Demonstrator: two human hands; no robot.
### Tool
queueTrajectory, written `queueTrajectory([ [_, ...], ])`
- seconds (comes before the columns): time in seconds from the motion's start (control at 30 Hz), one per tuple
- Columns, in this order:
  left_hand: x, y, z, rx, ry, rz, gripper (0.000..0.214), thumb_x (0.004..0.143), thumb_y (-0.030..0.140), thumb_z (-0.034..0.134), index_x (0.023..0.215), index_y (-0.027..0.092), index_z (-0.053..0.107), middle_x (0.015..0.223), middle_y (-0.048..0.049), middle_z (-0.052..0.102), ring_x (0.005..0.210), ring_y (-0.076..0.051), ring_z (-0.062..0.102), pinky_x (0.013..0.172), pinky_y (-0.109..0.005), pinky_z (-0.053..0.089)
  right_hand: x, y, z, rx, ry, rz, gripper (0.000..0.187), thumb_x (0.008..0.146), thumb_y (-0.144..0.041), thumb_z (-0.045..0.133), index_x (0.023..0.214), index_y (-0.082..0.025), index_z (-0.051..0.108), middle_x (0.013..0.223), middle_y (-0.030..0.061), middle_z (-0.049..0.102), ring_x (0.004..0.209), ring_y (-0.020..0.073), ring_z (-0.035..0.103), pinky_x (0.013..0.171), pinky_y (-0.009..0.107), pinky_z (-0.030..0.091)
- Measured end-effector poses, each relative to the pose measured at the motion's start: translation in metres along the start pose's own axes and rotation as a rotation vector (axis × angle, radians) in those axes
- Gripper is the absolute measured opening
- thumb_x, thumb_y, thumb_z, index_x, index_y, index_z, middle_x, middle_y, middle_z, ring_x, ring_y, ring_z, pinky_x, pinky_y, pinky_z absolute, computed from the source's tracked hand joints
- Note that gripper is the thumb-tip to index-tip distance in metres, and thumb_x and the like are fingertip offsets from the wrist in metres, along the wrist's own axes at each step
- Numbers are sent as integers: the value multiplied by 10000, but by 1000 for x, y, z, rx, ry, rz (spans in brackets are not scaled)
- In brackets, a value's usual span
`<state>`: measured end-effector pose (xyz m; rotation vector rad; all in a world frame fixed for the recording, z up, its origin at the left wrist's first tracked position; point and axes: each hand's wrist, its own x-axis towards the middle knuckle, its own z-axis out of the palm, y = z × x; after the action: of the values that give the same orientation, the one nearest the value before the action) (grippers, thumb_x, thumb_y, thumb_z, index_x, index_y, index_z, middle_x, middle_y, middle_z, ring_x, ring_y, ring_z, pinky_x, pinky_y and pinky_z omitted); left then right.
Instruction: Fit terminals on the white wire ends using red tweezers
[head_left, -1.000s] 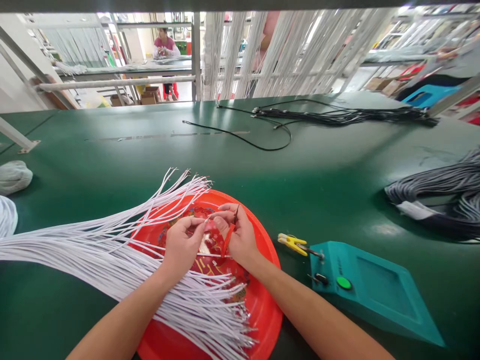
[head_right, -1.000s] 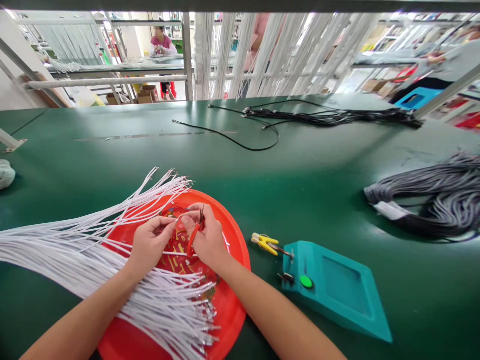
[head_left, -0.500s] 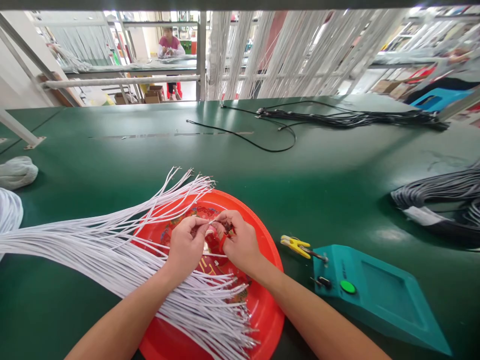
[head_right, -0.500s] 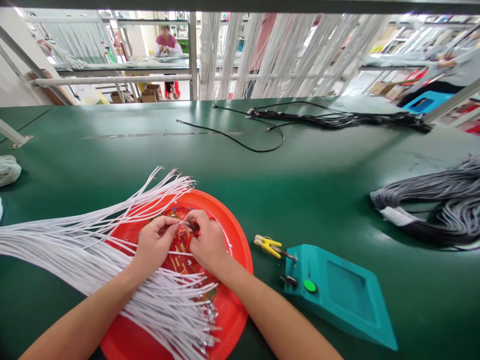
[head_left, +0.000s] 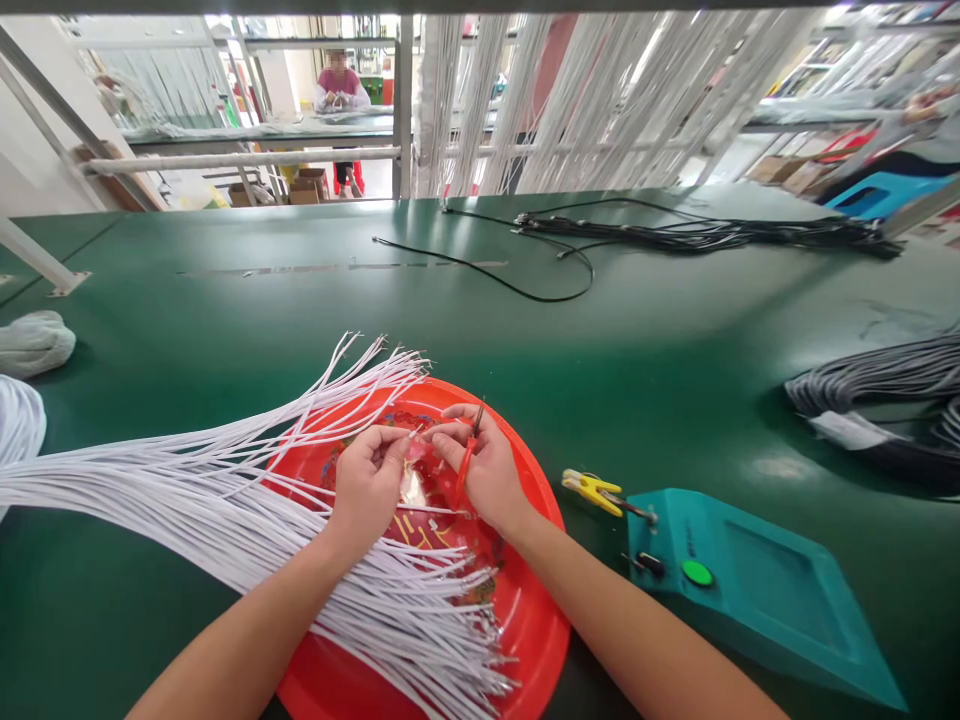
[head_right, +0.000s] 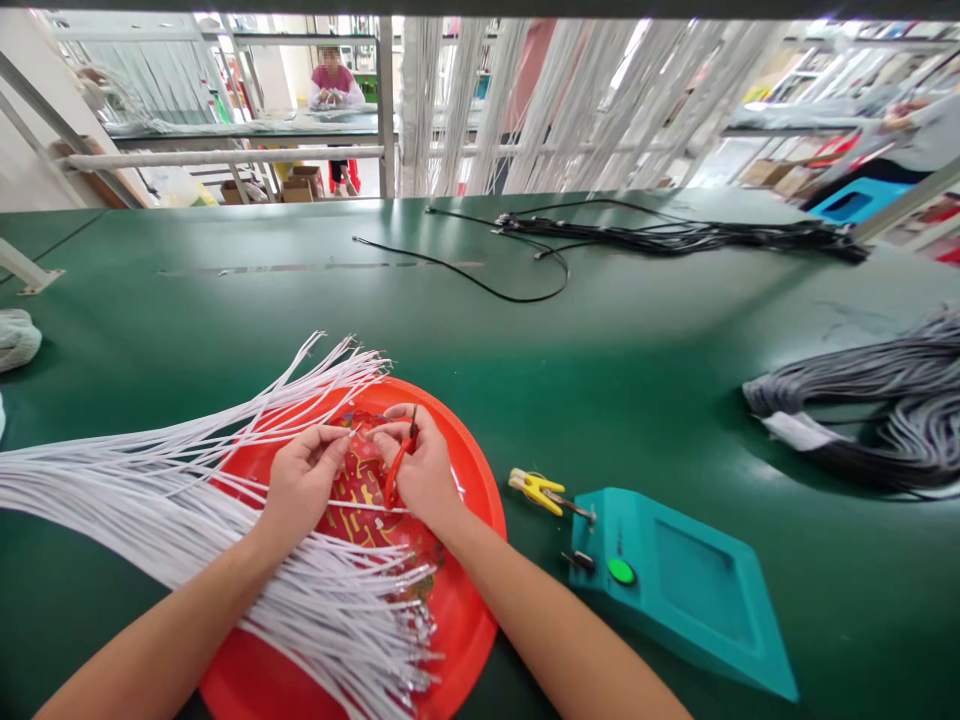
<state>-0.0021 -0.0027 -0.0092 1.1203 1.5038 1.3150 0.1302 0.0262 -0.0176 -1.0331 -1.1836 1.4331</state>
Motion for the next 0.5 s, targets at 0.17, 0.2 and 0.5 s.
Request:
queueTrajectory([
  [0.17,-1,1,1,32,-52,1,147,715,291,596,746,150,625,662,-10,627,591,-118,555,559,-220,441,-4,3,1,-172,11,-178,191,762,-249,599,900,-213,472,780,-7,619,738,136,595,711,278,464],
  [0.2,-1,0,2,39,-67,-6,143,715,286,593,741,148,623,658,-11,626,586,-118,554,551,-219,438,-4,5,0,-249,25,-210,163,767,-233,587,892,-214,484,781,-8,616,724,134,591,695,274,463],
  [0.5,-1,5,2,-76,-55,-97,167,706,298,597,756,138,592,548,38,544,468,-70,465,459,-183,379,-3,10,-3,-585,-20,-227,241,789,-209,511,1027,-210,472,777,-1,609,701,149,582,659,285,461],
])
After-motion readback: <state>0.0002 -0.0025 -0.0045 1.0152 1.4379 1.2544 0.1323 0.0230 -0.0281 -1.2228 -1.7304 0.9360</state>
